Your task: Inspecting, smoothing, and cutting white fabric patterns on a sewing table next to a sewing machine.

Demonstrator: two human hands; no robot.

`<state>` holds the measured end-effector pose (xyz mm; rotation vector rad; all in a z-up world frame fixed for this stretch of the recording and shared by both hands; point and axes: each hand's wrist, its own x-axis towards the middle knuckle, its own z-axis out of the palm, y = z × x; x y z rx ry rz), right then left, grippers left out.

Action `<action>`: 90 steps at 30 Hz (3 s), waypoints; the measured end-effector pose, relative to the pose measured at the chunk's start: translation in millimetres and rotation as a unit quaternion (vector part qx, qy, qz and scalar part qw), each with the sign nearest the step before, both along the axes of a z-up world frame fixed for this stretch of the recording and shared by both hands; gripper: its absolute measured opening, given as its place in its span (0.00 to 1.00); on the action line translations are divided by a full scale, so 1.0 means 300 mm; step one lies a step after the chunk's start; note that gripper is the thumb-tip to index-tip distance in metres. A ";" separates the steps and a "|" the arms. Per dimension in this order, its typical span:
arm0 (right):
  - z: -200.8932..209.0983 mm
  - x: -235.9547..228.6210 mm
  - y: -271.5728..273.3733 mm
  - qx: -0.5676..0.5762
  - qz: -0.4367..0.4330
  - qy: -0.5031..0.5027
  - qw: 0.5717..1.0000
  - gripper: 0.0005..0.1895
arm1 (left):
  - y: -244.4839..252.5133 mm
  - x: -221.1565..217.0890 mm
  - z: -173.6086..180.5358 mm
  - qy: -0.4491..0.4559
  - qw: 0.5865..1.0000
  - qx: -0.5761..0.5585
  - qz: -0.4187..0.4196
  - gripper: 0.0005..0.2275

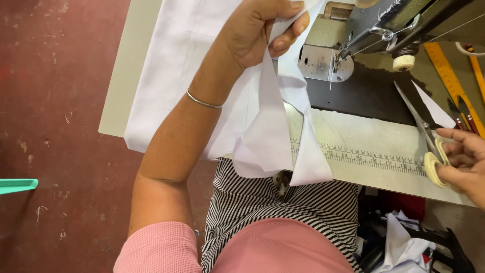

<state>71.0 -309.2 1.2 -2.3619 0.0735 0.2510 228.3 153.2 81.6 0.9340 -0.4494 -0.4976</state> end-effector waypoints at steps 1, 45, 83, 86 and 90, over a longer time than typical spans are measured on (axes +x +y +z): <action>0.025 -0.003 0.005 0.049 -0.026 0.057 0.997 0.42 | 0.007 0.003 0.002 -0.003 1.000 0.000 -0.014 0.07; 0.339 -0.131 0.492 -0.030 0.243 -0.212 0.946 0.30 | -0.095 -0.348 0.316 -0.102 0.976 -0.027 -0.191 0.12; -0.044 -0.134 0.046 -0.223 0.122 -0.257 0.932 0.28 | -0.094 -0.047 -0.154 -0.421 0.646 0.579 0.265 0.09; -0.012 -0.118 0.090 -0.131 0.048 -0.186 0.973 0.29 | -0.119 -0.100 -0.148 -0.466 0.586 0.609 0.260 0.10; -0.035 -0.094 0.067 -0.086 0.031 -0.165 0.982 0.30 | -0.135 -0.208 -0.191 -0.660 0.402 0.619 0.140 0.09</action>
